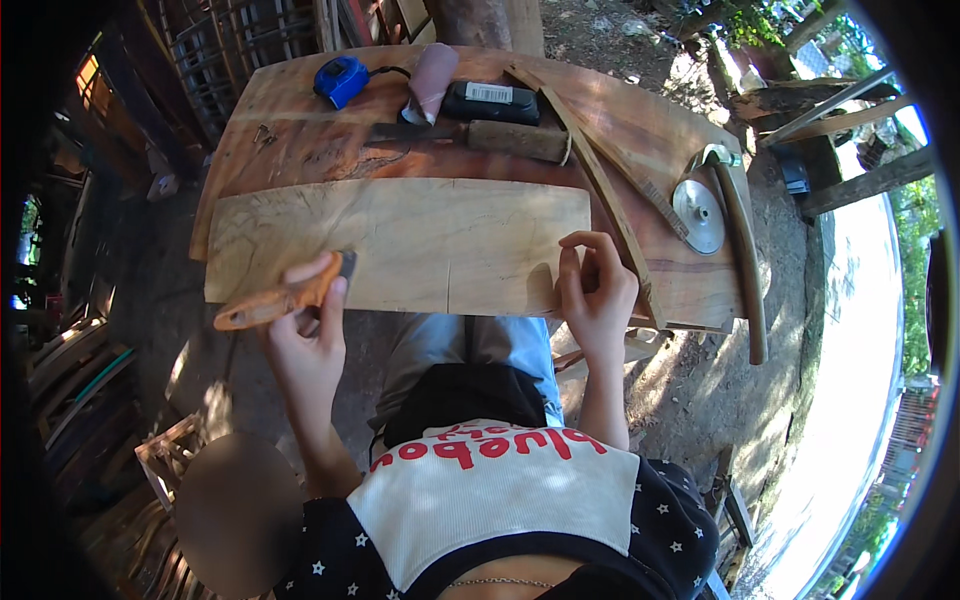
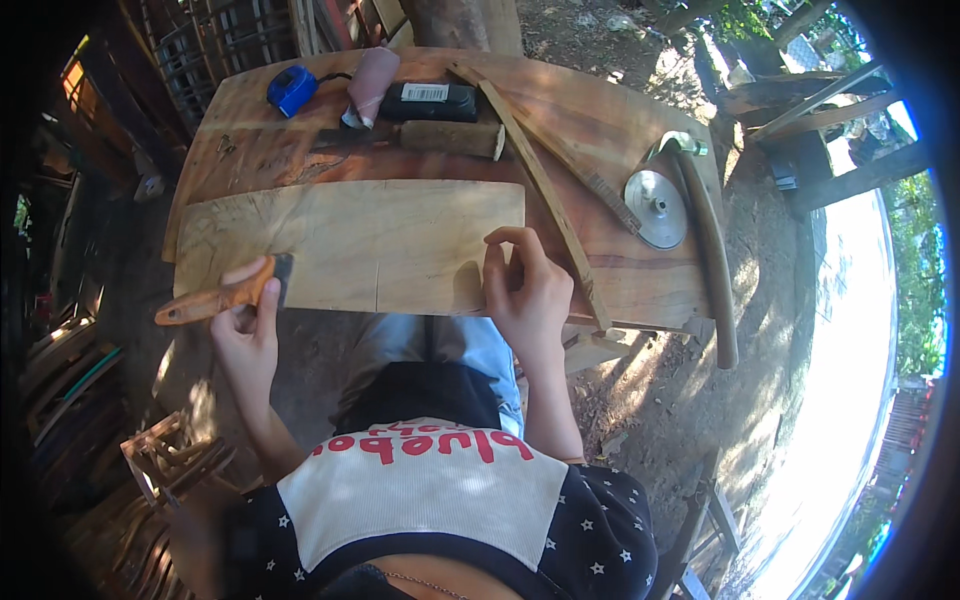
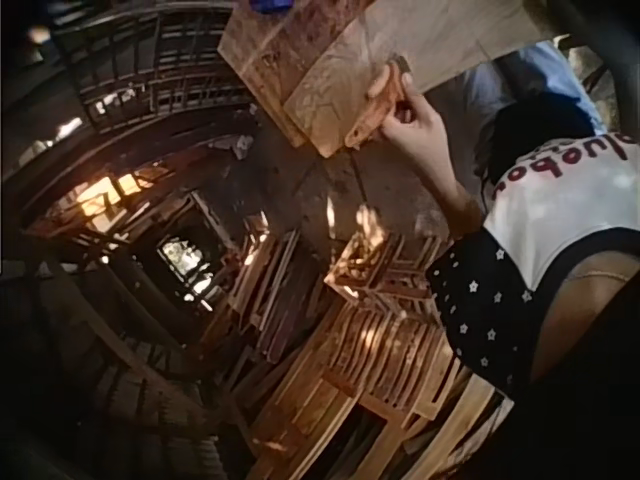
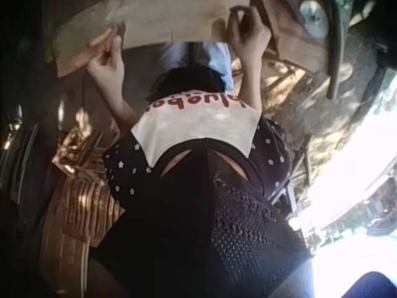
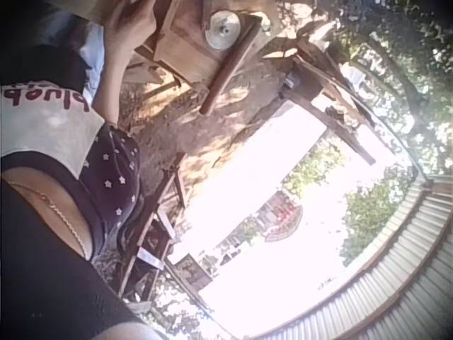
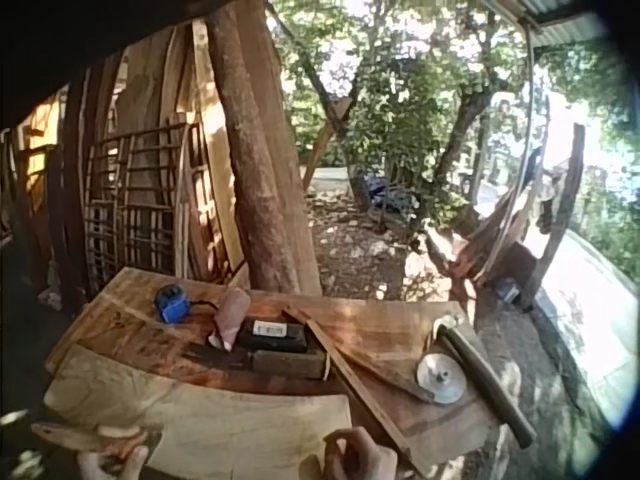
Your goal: Chisel out a notch in a wood plank using a hammer and chisel, then apply a finish with a brush.
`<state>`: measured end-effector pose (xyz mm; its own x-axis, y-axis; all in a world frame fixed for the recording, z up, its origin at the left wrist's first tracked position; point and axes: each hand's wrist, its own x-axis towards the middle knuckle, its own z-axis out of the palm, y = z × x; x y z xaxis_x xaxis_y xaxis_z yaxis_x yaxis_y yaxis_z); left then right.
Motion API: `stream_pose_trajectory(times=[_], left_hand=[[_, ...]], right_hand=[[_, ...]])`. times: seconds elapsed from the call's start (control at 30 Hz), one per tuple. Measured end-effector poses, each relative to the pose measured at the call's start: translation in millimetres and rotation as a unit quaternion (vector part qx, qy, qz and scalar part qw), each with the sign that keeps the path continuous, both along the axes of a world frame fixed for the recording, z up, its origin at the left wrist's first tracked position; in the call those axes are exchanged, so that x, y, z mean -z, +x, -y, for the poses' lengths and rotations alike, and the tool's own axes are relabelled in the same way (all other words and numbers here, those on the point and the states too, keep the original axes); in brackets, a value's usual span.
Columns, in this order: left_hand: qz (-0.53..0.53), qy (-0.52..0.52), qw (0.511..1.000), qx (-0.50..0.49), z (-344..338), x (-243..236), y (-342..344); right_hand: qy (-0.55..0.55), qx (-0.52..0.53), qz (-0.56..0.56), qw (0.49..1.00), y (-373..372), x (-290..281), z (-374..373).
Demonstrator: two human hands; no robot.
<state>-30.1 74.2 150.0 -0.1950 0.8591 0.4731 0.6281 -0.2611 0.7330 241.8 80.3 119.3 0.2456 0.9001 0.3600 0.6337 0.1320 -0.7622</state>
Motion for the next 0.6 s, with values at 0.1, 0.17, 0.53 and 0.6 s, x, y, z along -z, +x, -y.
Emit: stream_pose_trajectory(times=[0.1, 0.17, 0.53, 0.6], left_hand=[[0.070, -0.042, 0.996, 0.029, -4.6, 3.6, -23.1], [0.012, -0.001, 0.997, -0.073, -20.9, 10.5, -75.3], [0.086, -0.056, 0.994, 0.033, -3.9, 9.4, -47.8], [0.115, -0.049, 0.992, 0.018, -9.8, 15.6, -68.4]], right_hand=[[0.003, 0.002, -0.001, 1.000, 0.0, -0.1, 0.9], [0.002, 0.008, -0.005, 1.000, 0.5, -3.9, 1.0], [0.002, 0.002, 0.014, 1.000, 0.5, -1.4, -1.4], [-0.003, 0.005, 0.009, 1.000, 1.7, -4.4, 1.2]])
